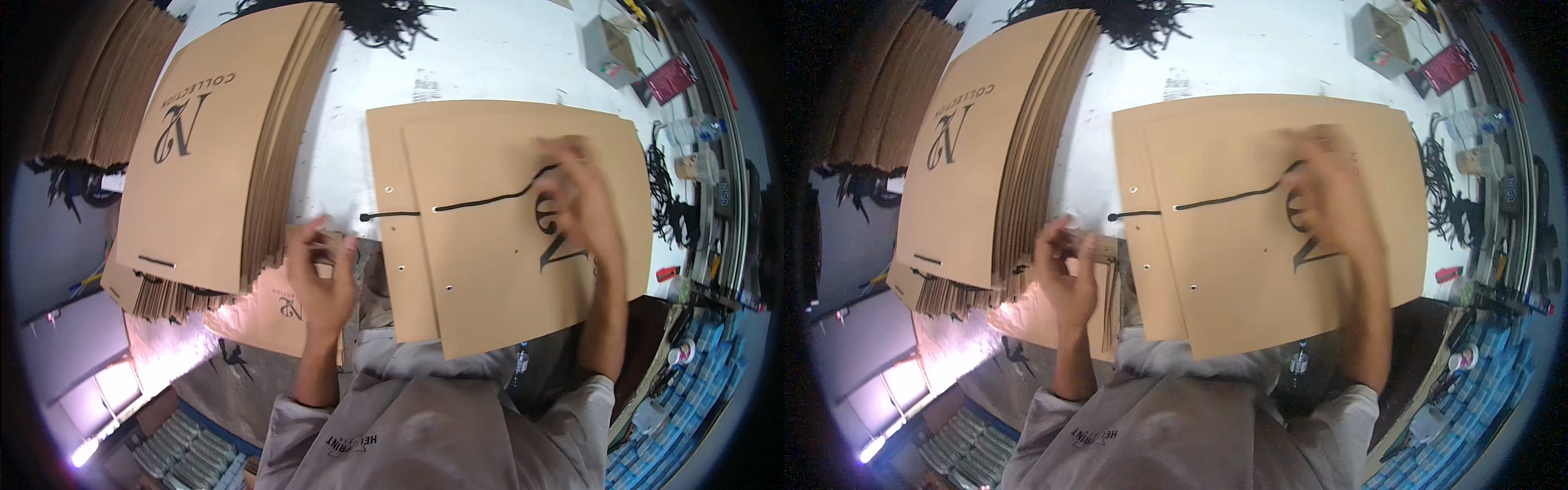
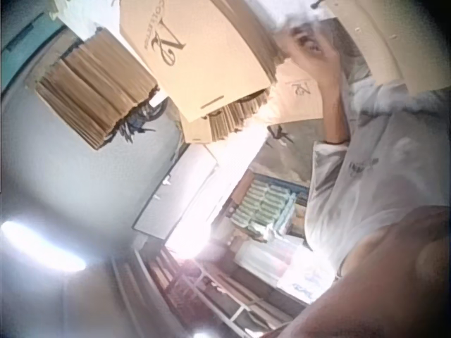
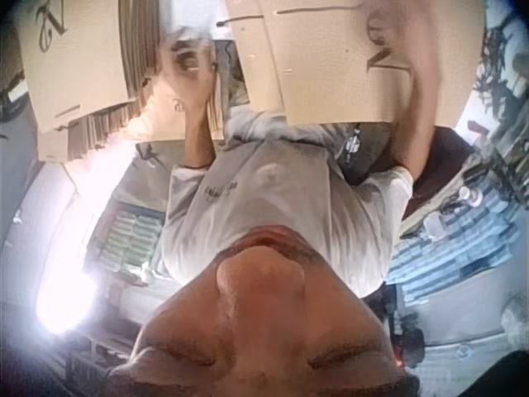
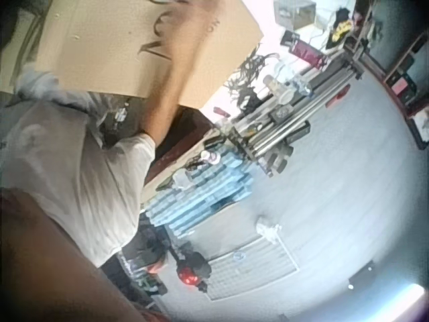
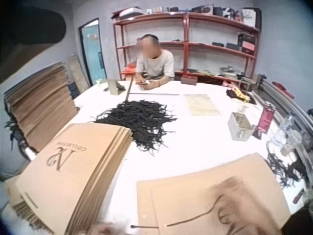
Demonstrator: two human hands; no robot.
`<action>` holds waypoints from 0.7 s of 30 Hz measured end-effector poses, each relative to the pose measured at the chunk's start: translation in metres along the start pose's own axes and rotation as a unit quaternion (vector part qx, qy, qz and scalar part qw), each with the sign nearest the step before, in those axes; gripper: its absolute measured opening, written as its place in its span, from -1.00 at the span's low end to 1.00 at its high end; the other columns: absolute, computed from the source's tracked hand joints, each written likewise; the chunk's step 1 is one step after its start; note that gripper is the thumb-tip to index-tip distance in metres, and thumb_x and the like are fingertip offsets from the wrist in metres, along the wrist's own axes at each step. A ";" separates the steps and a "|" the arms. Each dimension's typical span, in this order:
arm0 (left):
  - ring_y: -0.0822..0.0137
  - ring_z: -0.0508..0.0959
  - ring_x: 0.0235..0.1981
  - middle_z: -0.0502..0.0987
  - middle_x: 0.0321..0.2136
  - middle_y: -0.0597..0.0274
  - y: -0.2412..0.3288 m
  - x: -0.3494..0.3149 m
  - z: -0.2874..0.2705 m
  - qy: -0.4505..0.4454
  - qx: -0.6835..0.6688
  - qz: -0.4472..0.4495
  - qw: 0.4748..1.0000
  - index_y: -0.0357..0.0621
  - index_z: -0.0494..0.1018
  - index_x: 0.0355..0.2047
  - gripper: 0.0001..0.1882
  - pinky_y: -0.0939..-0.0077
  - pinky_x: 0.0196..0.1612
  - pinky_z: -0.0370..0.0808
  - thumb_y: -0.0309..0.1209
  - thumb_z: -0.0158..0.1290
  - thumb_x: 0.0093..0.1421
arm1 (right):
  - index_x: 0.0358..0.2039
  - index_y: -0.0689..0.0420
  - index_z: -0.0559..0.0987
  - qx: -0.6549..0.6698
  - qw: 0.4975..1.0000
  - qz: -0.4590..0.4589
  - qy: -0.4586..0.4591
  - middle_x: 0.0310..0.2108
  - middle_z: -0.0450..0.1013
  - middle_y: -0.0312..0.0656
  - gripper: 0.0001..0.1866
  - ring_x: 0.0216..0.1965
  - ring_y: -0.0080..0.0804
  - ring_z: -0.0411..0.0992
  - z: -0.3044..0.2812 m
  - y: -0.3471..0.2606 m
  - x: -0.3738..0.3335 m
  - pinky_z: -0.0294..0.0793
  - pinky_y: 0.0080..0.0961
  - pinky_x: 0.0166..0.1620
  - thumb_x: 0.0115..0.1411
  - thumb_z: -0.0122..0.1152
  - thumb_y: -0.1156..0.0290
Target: The person threads black cords through pre-punched holes in flat brown paper bags and ties them to form handles. They repeatedly pick up a bag, insert the cord, tie a knot, and place the finished bag aside. Another person is visible in the background performing a similar task.
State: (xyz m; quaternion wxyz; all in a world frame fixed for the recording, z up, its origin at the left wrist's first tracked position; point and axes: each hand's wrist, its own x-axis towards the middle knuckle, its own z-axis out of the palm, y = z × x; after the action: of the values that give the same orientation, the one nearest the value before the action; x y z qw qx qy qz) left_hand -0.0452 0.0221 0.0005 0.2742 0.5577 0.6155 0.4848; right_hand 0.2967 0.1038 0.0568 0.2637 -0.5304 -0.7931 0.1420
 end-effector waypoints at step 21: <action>0.46 0.57 -0.10 0.58 -0.14 0.17 0.025 -0.011 0.040 -0.323 -0.306 -0.207 0.871 -0.34 0.33 0.21 -0.58 0.59 -0.02 0.50 -0.70 0.00 0.34 | -0.24 0.29 0.58 0.340 0.932 0.073 0.099 -0.30 0.59 -0.03 -0.78 -0.30 -0.32 0.59 0.090 -0.090 -0.078 0.56 -0.52 -0.25 0.10 0.32 0.77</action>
State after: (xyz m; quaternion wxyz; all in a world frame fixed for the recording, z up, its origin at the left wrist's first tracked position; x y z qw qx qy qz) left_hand 0.0030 0.0207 0.0058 0.7086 0.4312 0.4144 0.3744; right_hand 0.1997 0.0011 0.0071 0.4943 -0.4772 -0.6262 0.3685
